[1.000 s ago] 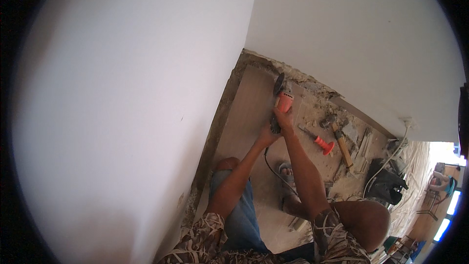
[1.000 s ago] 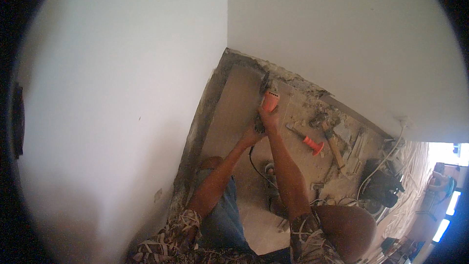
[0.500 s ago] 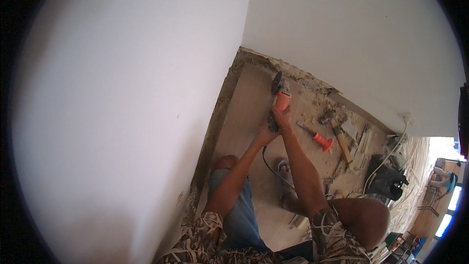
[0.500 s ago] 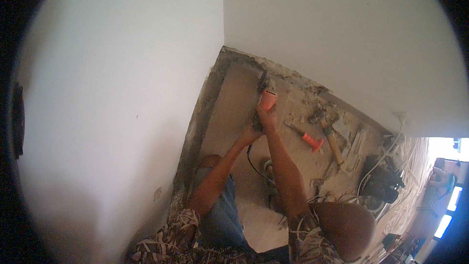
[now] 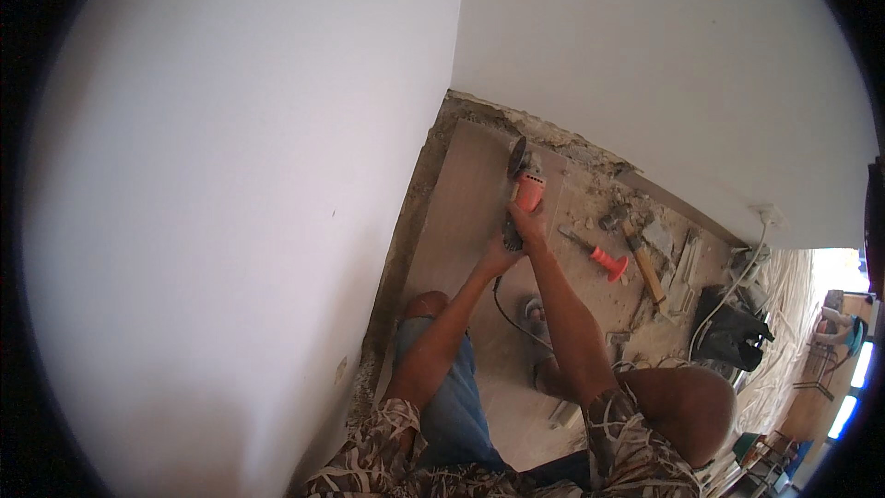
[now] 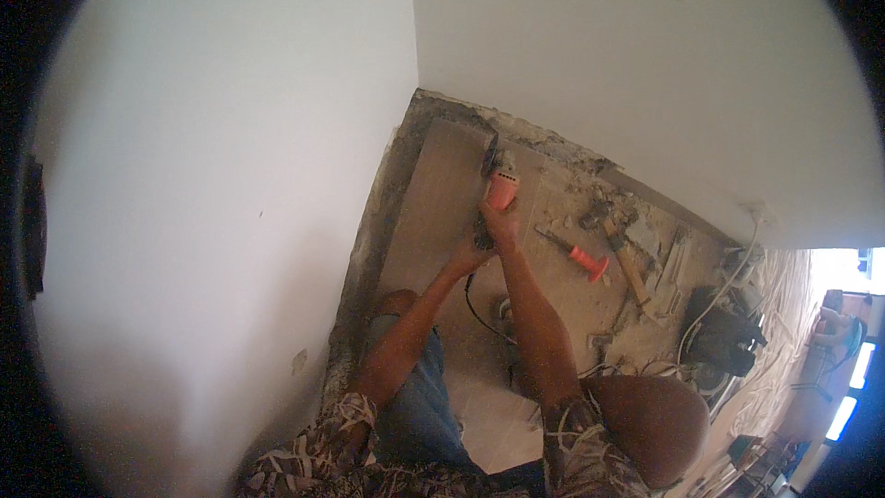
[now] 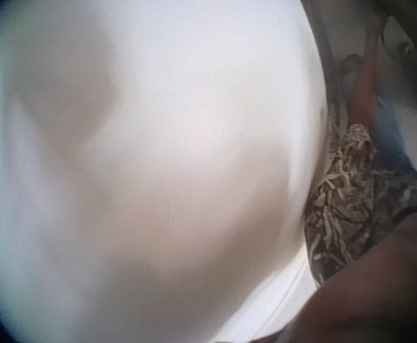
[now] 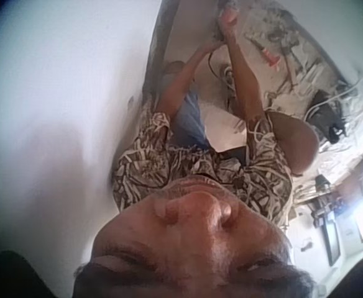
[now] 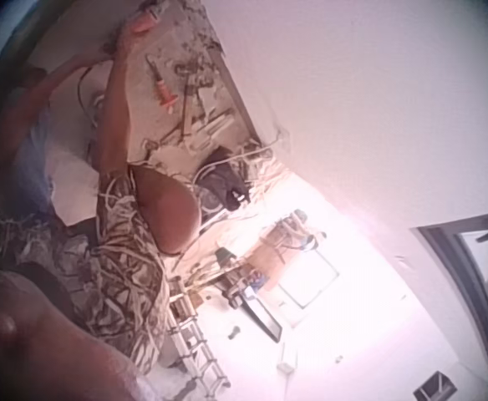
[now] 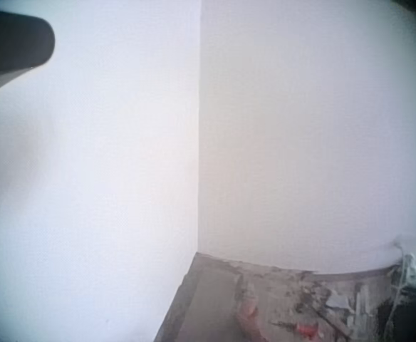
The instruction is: The person uses an angle grinder to cut a straight line into a large floor tile, producing a significant amount of dust while kneeling on the floor.
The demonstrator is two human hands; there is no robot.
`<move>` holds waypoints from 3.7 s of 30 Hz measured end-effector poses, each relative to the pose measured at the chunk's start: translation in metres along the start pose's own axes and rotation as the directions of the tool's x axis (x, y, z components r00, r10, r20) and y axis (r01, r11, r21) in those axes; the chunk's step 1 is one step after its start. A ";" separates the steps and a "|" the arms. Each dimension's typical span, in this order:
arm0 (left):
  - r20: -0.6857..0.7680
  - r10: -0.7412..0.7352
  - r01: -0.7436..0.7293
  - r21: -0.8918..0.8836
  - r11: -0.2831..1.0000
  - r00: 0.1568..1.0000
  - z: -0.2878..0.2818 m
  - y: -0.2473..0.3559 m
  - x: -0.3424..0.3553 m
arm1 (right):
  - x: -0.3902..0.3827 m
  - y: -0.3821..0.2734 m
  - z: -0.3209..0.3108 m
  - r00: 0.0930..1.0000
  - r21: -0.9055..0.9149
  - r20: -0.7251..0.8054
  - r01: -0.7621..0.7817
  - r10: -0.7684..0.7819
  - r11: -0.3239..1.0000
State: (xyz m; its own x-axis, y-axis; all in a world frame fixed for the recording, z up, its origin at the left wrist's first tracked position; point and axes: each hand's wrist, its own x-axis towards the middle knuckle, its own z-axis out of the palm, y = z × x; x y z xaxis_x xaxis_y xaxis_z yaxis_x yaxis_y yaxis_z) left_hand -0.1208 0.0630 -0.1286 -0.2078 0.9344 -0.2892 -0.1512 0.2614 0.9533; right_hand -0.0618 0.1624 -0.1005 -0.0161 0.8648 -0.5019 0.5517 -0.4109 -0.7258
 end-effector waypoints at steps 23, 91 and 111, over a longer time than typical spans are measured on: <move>0.030 -0.069 0.070 -0.042 0.997 0.997 0.004 0.020 -0.023 | -0.012 0.011 -0.005 1.000 -0.064 -0.010 0.000 0.000 0.998; 0.102 -0.101 0.112 -0.107 0.988 0.990 0.001 0.009 0.007 | 0.011 -0.004 -0.003 0.998 0.003 -0.015 0.063 -0.063 0.998; 0.298 0.008 0.034 -0.136 0.990 0.954 -0.027 0.104 -0.051 | -0.074 -0.053 -0.078 0.831 0.766 0.460 -0.194 -0.312 0.612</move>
State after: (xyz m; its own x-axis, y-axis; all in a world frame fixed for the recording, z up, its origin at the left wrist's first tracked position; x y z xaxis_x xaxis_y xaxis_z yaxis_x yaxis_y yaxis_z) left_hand -0.1517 0.0359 -0.0168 0.0888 0.9661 -0.2425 -0.2881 0.2580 0.9222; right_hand -0.0247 0.1428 0.0123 -0.5689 0.7143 -0.4076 -0.2979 -0.6409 -0.7074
